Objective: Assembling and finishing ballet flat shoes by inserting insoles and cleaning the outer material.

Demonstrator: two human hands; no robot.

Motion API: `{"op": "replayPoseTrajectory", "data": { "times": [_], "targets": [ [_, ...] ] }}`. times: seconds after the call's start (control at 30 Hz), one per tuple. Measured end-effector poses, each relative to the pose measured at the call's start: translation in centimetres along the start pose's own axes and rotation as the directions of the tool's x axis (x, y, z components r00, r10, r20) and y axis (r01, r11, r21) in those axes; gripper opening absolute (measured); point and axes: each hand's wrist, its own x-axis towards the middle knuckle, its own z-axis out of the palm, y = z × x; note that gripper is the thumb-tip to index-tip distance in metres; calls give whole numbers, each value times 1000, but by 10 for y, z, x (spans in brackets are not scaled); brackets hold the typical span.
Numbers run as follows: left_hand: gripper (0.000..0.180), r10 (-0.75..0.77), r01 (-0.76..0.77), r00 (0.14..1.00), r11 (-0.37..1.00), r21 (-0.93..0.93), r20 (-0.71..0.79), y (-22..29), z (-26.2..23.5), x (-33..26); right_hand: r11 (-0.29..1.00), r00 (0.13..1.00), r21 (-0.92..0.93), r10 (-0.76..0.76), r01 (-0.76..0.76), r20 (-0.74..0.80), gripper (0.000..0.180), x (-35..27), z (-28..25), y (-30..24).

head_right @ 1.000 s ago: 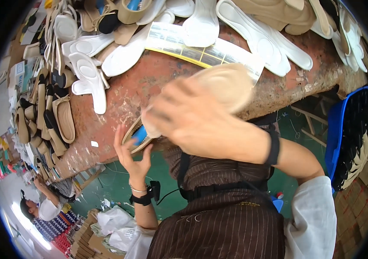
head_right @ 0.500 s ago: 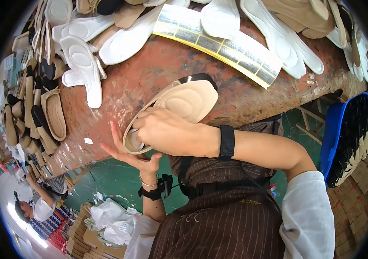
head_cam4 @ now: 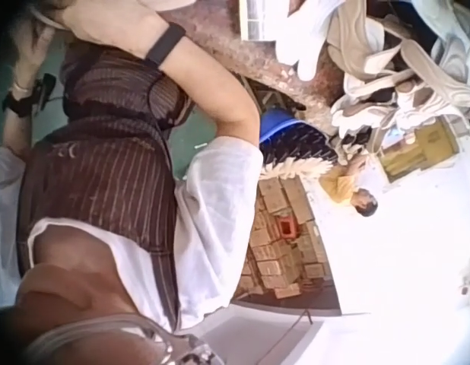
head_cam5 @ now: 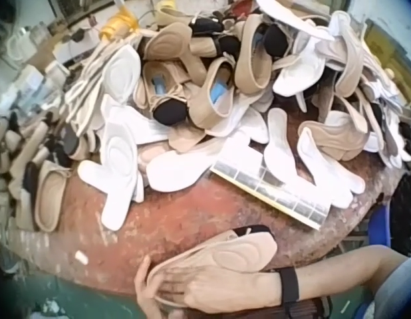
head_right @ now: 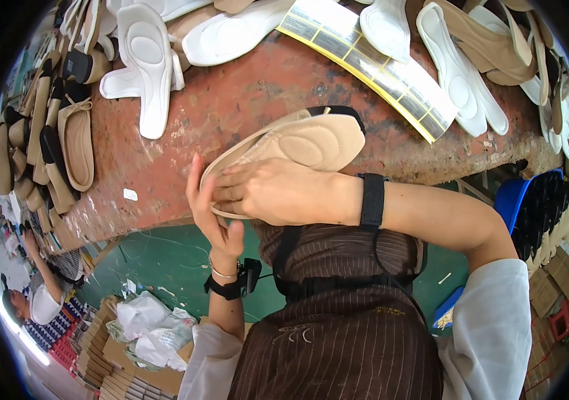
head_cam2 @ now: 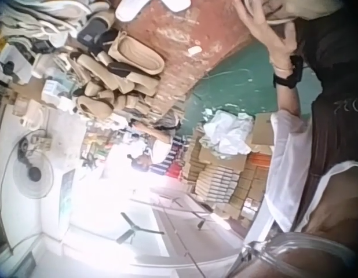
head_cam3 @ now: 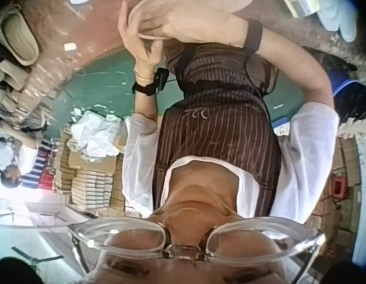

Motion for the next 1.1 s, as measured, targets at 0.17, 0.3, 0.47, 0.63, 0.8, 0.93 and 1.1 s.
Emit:
{"op": "replayPoseTrajectory", "data": {
  "times": [0.17, 0.3, 0.47, 0.63, 0.8, 0.93, 1.1],
  "targets": [
    [27, -99, 103, 993, 993, 56, -64, 3, 5, -4, 955, 988, -276, 137, -111, 76, 32, 0, -8, -24],
    [23, -88, 98, 987, 993, 68, -132, 8, 11, 3, 896, 960, -377, 274, -236, 50, 29, -14, -22, -27],
    [28, -153, 162, 983, 983, 86, -100, 42, 29, 1, 887, 951, -346, 262, -305, -167, 26, -31, -38, -13],
    [51, -171, 48, 960, 880, 473, 220, 99, 54, -5, 621, 649, -352, 348, -700, -677, 28, -18, -84, 18],
    [55, -224, -75, 898, 771, 633, 378, 114, 75, 2, 787, 737, 69, 602, -613, -308, 37, -32, -98, -40],
    [45, -229, -94, 886, 761, 642, 402, 109, 80, -7, 778, 814, -259, 504, -573, -287, 29, -74, -50, -73],
    [41, -204, -83, 911, 759, 646, 357, 111, 83, -1, 793, 796, -247, 424, -556, -432, 26, -42, -42, -10]
  ]
}}
